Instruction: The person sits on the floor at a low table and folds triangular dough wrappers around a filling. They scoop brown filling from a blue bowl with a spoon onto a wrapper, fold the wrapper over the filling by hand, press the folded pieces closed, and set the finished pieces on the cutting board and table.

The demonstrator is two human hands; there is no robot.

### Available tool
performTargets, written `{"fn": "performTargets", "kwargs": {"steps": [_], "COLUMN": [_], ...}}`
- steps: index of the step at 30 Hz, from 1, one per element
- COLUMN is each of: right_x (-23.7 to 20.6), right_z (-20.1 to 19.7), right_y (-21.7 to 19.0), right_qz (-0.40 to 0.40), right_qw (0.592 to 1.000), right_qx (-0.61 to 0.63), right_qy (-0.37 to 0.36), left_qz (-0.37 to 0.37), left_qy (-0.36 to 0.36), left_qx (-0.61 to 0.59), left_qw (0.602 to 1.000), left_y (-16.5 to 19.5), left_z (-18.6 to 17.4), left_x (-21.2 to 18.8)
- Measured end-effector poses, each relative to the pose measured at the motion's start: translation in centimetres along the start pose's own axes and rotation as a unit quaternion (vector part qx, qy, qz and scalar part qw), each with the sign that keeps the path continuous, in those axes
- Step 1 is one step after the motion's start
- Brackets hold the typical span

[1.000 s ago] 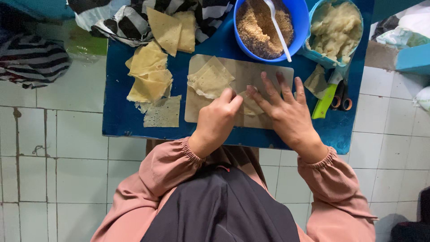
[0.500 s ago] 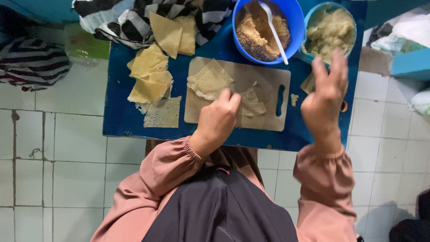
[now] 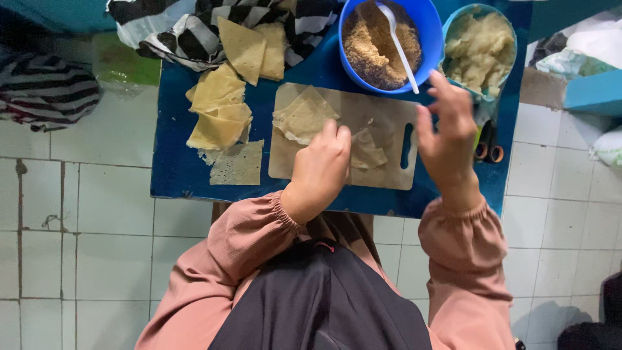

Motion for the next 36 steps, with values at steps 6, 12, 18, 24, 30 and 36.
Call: {"fn": "performTargets", "kwargs": {"steps": [6, 12, 18, 24, 30, 36], "right_x": [4.0, 5.5, 8.7, 9.3, 6.5, 4.2], "right_z": [0.0, -4.3, -2.3, 1.0, -0.3, -2.5], "right_y": [-0.2, -1.9, -0.4, 5.1, 7.5, 6.6], "right_qz": [-0.028, -0.064, -0.074, 0.145, 0.142, 0.174], "right_qw": [0.999, 0.995, 0.997, 0.933, 0.908, 0.898], "right_qx": [0.017, -0.056, -0.018, 0.327, 0.371, 0.358], "right_qy": [0.009, 0.048, 0.027, 0.044, 0.130, 0.187], "left_qz": [-0.012, 0.000, 0.021, -0.007, -0.004, -0.007], "left_qy": [-0.010, -0.008, -0.003, 0.001, -0.006, -0.004], "left_qx": [0.018, 0.006, 0.004, 0.026, 0.023, -0.033], "left_qw": [1.000, 1.000, 1.000, 1.000, 1.000, 0.999], "left_y": [0.1, 0.0, 0.8, 0.3, -0.1, -0.1], "left_z": [0.3, 0.7, 0.5, 0.4, 0.9, 0.2], "left_x": [0.5, 1.1, 1.0, 0.9, 0.4, 0.2]}}
Point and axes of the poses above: each hand's wrist, its own x-axis towards the middle knuckle, its own z-axis out of the palm, y = z × x, the point moved 4 cm from there along x, towards the middle knuckle, and after that the axes turned 10 degrees about -z, right-handed, at the moved point
